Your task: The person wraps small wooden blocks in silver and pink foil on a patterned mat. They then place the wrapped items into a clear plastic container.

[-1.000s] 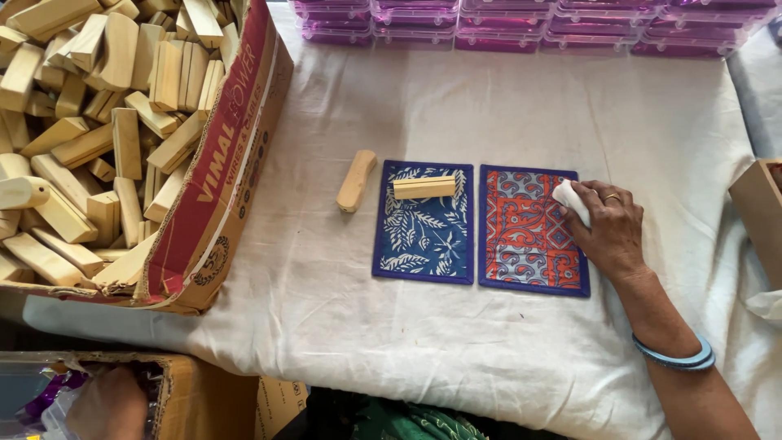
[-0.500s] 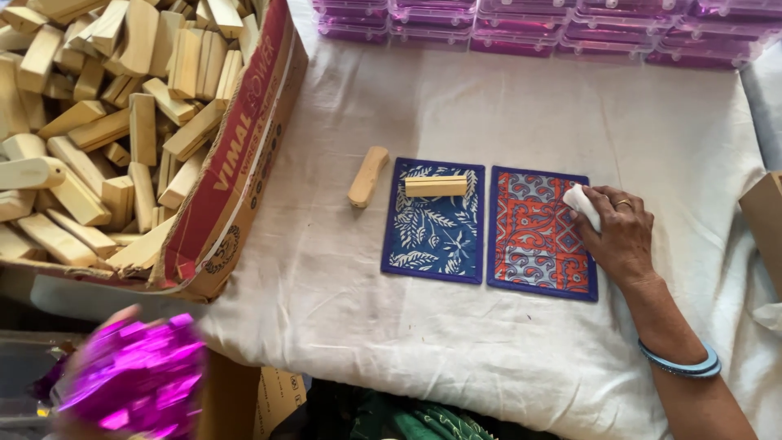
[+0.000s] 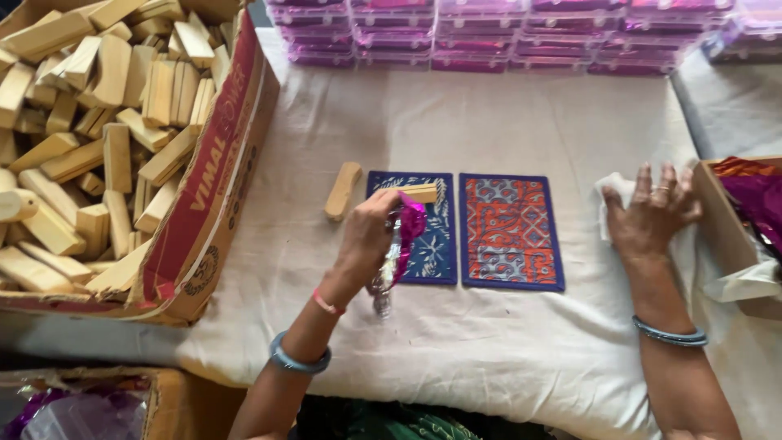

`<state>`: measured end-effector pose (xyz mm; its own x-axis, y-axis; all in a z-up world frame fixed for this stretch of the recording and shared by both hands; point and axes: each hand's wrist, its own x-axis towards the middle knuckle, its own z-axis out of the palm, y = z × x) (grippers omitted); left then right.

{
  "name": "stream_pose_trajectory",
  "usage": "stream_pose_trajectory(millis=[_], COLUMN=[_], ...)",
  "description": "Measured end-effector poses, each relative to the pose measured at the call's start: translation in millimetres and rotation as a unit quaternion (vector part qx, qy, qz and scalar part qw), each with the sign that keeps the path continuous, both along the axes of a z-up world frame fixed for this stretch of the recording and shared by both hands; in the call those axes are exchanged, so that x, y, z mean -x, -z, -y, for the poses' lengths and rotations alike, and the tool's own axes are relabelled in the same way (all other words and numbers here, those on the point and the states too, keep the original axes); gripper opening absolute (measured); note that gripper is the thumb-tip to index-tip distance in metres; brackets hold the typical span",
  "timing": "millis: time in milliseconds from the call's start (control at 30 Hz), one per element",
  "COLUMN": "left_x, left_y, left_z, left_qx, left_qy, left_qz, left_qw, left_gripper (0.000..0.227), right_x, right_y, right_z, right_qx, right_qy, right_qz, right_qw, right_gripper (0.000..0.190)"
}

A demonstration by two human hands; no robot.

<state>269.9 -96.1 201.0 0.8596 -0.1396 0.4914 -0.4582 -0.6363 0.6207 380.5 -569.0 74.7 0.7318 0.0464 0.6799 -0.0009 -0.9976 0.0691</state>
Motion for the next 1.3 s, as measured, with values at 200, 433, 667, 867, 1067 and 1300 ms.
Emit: stream_pose_trajectory(millis=[200,433,667,867,1067,1300], left_x=[-31.6,-38.0,-32.0,-34.8,-35.4,-43.4], left_y=[10.9,36.3,43.8,51.2,47.5,63.9], left_z=[61.6,100.6,104.2,93.8,93.9,91.7], left_qx=[-0.072,-0.143,-0.212,-0.100,0.046,0.156], left_qy=[-0.032,-0.062,-0.061,-0.064,-0.005,0.038], left_qz=[-0.001,0.035,0.101,0.121,0.017,-0.206], left_qw=[0.997,0.987,0.970,0.986,0.999,0.965], left_gripper=[0.016,0.016,0.049,0.059,0.065,0.047], right_x=[63.1,123.6,100.3,68.4,62.3,66.9], right_y=[-63.8,-74.3,-44.0,-9.5,-12.7,-12.3], right_z=[-130.5,-209.2,-194.4,-167.9,-164.2,-164.3], right_qx=[-0.240,-0.349,-0.488,-0.684,-0.763,-0.687], right_qy=[-0.284,-0.423,-0.316,-0.281,-0.312,-0.310], right_qz=[0.003,-0.078,-0.153,-0.203,-0.189,-0.235], right_qw=[0.929,0.832,0.799,0.642,0.534,0.614], right_gripper=[0.061,0.095,0.071,0.028,0.024,0.022])
